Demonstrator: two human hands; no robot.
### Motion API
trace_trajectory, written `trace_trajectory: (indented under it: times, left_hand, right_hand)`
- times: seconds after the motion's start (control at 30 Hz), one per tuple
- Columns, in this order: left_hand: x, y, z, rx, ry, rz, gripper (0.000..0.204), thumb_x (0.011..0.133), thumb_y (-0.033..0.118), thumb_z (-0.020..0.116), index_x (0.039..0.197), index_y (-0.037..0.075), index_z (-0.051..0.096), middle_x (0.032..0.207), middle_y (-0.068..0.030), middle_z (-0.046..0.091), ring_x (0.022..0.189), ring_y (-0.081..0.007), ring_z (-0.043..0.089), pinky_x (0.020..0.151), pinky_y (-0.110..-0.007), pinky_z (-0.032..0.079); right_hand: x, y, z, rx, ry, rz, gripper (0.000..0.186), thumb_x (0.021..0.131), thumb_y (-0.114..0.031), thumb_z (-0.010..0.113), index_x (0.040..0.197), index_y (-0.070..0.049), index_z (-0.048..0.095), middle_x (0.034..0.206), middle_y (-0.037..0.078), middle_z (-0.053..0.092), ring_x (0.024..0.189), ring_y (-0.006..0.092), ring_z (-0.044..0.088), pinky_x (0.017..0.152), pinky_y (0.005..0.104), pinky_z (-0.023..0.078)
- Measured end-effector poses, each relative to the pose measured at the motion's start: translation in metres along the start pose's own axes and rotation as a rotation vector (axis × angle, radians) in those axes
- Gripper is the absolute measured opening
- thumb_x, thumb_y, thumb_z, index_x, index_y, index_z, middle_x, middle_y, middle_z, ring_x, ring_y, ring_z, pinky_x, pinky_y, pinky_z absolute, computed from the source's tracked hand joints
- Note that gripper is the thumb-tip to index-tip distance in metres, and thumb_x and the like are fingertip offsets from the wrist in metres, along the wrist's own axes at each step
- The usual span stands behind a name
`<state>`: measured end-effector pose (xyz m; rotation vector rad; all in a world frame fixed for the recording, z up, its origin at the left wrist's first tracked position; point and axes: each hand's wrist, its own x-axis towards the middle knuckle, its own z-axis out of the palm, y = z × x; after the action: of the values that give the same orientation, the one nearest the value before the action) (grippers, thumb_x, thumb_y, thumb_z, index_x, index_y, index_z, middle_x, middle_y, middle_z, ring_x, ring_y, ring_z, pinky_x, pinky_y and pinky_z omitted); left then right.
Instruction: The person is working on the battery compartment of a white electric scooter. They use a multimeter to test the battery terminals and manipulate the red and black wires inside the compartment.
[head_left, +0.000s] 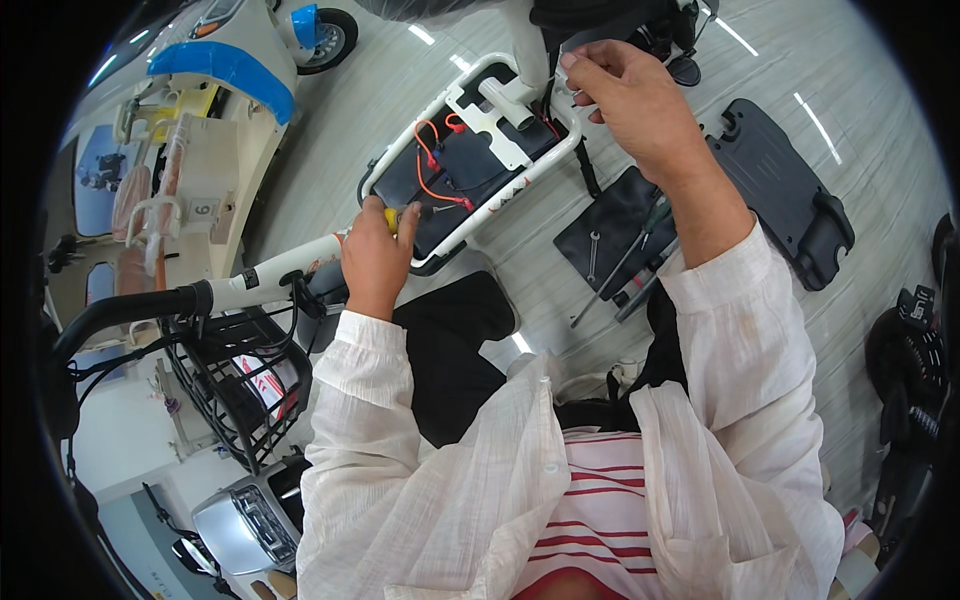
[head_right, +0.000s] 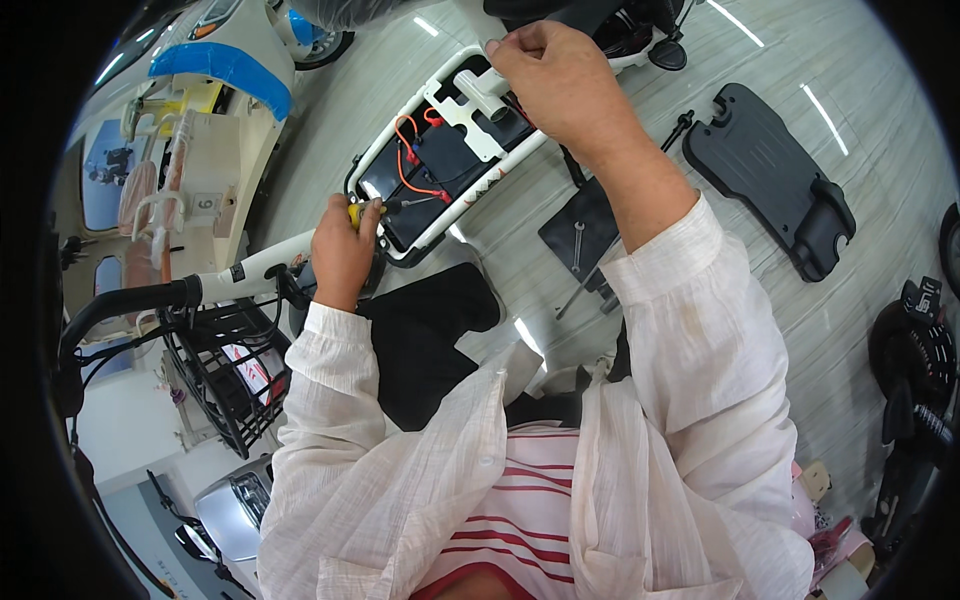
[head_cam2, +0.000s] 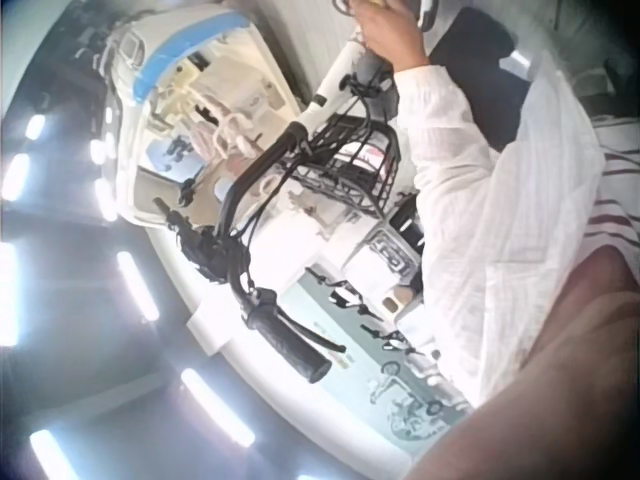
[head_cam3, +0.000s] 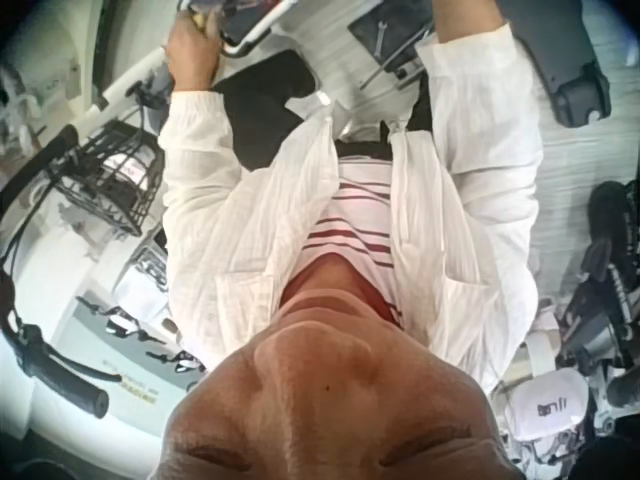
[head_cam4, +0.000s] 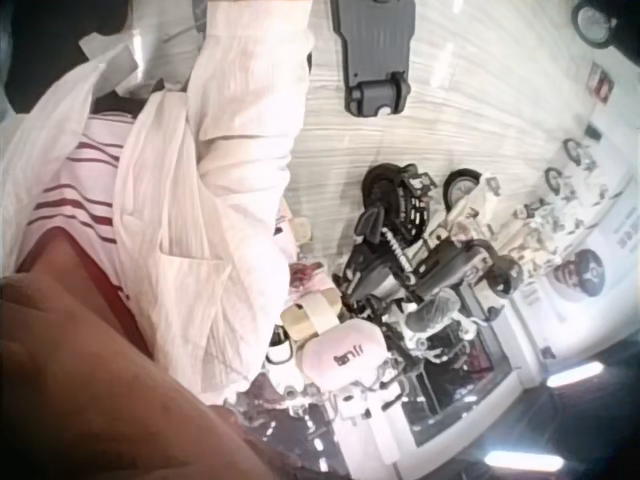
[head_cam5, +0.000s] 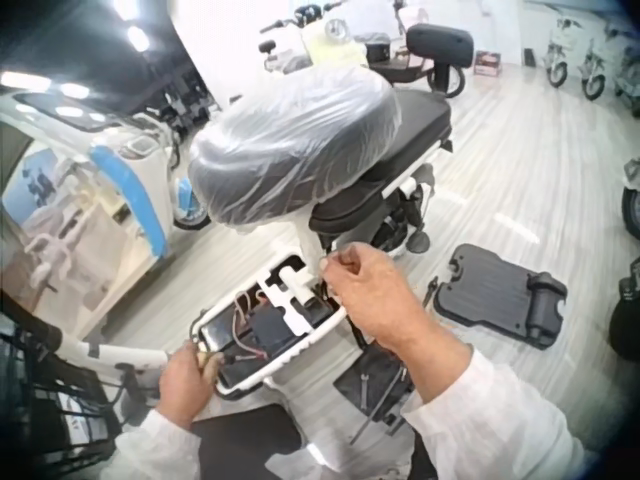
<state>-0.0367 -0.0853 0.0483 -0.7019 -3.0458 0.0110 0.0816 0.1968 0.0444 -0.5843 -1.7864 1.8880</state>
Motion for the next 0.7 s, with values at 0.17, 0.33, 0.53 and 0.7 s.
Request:
trace_trajectory:
  times: [0.17,0.33,0.53,0.7]
  left_hand:
    - [0.004,-0.006,-0.001,-0.118,0.152,0.345,0.042,0.086,0.024,0.069,0.116,0.001,0.052,0.111,-0.0196,0.058,0.095,-0.0404,0.062,0.078,-0.046,0.052]
    - [0.001,0.002,-0.013,-0.068,-0.014,0.350,0.034,0.088,0.018,0.064,0.119,0.011,0.053,0.114,-0.0170,0.057,0.088,-0.0401,0.064,0.077,-0.049,0.052]
    - [0.008,0.005,-0.012,0.143,-0.026,0.122,0.032,0.091,0.030,0.060,0.118,0.013,0.056,0.111,-0.0159,0.060,0.085,-0.0394,0.065,0.075,-0.049,0.051]
    - [0.009,-0.012,0.006,-0.218,0.269,0.462,0.033,0.091,0.034,0.063,0.115,0.012,0.060,0.099,-0.0139,0.065,0.086,-0.0374,0.065,0.076,-0.046,0.051]
  right_hand:
    - [0.004,0.004,-0.005,-0.030,0.044,-0.038,0.042,0.092,-0.036,0.063,0.113,0.000,0.063,0.093,0.004,0.065,0.085,0.0122,0.058,0.075,0.0273,0.047]
    - [-0.001,-0.006,-0.006,0.010,-0.005,0.012,0.043,0.092,-0.036,0.062,0.114,0.001,0.062,0.093,0.004,0.065,0.085,0.0122,0.059,0.074,0.0271,0.047]
    - [0.001,-0.002,-0.005,-0.076,0.022,-0.023,0.044,0.092,-0.036,0.062,0.114,0.001,0.062,0.095,0.006,0.066,0.085,0.0127,0.059,0.074,0.0274,0.047]
    - [0.000,-0.005,-0.003,-0.084,-0.002,0.000,0.045,0.092,-0.037,0.062,0.114,0.002,0.062,0.095,0.006,0.066,0.085,0.0131,0.059,0.075,0.0278,0.046]
